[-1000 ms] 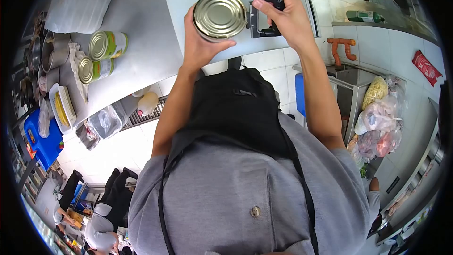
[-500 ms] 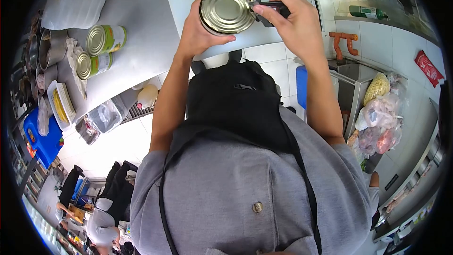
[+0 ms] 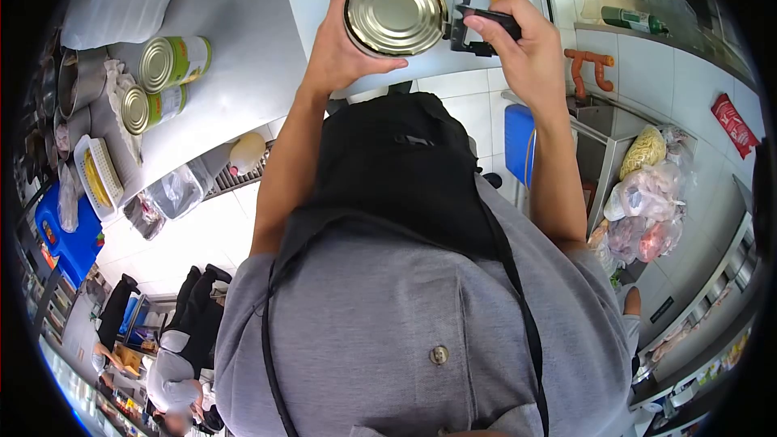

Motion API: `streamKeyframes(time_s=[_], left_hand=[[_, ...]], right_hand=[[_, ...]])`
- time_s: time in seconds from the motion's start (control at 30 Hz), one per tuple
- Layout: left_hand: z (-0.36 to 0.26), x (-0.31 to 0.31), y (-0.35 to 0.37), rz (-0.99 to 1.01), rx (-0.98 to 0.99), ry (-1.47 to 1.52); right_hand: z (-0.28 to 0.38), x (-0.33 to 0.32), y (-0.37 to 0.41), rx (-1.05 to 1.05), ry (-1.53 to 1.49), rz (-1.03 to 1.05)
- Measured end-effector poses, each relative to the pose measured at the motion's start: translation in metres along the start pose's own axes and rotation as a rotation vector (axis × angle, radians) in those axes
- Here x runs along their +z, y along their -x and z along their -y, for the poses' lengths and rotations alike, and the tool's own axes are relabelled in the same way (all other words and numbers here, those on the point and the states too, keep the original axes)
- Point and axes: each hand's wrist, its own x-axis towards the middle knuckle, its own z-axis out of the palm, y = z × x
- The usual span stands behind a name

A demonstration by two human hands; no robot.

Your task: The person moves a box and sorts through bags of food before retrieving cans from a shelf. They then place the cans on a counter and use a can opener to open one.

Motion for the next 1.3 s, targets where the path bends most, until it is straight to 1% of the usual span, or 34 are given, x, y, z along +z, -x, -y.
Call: streamKeyframes(time_s=[0.03, 0.07, 0.17, 0.27, 0.33, 0.37, 0.43, 0.47, 0.53, 0.57, 0.63, 0.7, 0.77, 0.8, 0.87, 0.9, 0.97, 1.0, 1.03, 1.1, 1.13, 1.17, 1.23, 1.3], left_hand=[[0.0, 0.0, 0.0, -0.002, 0.006, -0.008], [0.001, 0.0, 0.0, -0.003, 0.006, -0.008], [0.001, 0.001, 0.001, -0.003, 0.002, 0.019], [-0.002, 0.001, 0.0, -0.002, 0.023, -0.02], [-0.003, 0.001, 0.001, 0.001, -0.001, -0.025], [-0.002, 0.0, 0.002, -0.001, 0.002, -0.03], [-0.002, 0.002, 0.0, -0.023, 0.03, -0.053], [-0.003, 0.004, 0.001, -0.021, 0.025, 0.038], [-0.004, 0.004, 0.004, -0.007, 0.012, 0.046], [-0.003, 0.003, 0.0, 0.0, 0.007, 0.051], [-0.006, 0.002, 0.003, 0.005, -0.026, 0.023], [-0.011, 0.001, 0.002, -0.002, -0.026, -0.041], [-0.011, 0.002, 0.002, -0.006, -0.027, -0.04], [-0.011, 0.001, 0.002, -0.004, -0.023, -0.04], [-0.008, 0.003, 0.003, 0.007, -0.024, -0.036], [-0.005, 0.003, 0.003, -0.003, -0.031, -0.016], [0.0, 0.005, 0.005, 0.002, -0.035, 0.006], [0.003, 0.006, 0.005, -0.016, -0.027, 0.002], [0.005, 0.007, 0.005, -0.033, -0.018, -0.001], [0.006, 0.007, 0.003, -0.029, -0.022, 0.011], [0.006, 0.007, 0.003, -0.024, -0.02, 0.0], [0.005, 0.006, 0.004, -0.022, -0.024, -0.014], [0.003, 0.005, 0.005, -0.008, -0.029, -0.022], [0.004, 0.005, 0.006, -0.016, -0.024, -0.031]], right_hand=[[0.0, 0.0, 0.0, -0.068, 0.033, 0.001], [0.001, 0.0, 0.0, -0.068, 0.033, 0.001], [-0.001, 0.001, 0.001, -0.022, 0.047, -0.017], [-0.013, 0.002, -0.003, 0.025, -0.019, 0.001], [-0.014, 0.001, -0.006, 0.106, -0.067, 0.022], [-0.016, 0.003, -0.009, 0.101, -0.071, 0.021], [-0.018, 0.004, -0.016, 0.231, -0.281, 0.04], [-0.014, 0.004, -0.019, 0.214, -0.279, 0.036], [0.003, 0.005, -0.009, 0.236, -0.04, -0.016], [0.006, 0.006, -0.008, 0.222, -0.036, -0.017], [0.011, 0.01, 0.005, 0.009, 0.117, -0.087], [0.012, 0.014, 0.009, 0.018, 0.13, -0.105], [0.007, 0.016, 0.011, -0.002, 0.099, -0.168], [0.005, 0.015, 0.01, 0.002, 0.101, -0.167], [0.0, 0.011, 0.005, 0.226, -0.104, -0.101], [-0.006, 0.011, 0.0, 0.231, -0.102, -0.104], [-0.015, 0.009, -0.005, 0.265, -0.277, -0.032], [-0.01, 0.007, -0.006, 0.304, -0.275, -0.015], [-0.008, 0.008, -0.004, 0.303, -0.275, -0.029], [0.0, 0.012, 0.002, 0.221, -0.018, -0.111], [0.014, 0.011, 0.007, 0.155, 0.068, -0.119], [0.014, 0.012, 0.011, 0.153, 0.067, -0.113], [0.011, 0.018, 0.019, 0.071, 0.086, -0.19], [0.005, 0.019, 0.02, 0.091, 0.028, -0.21]])
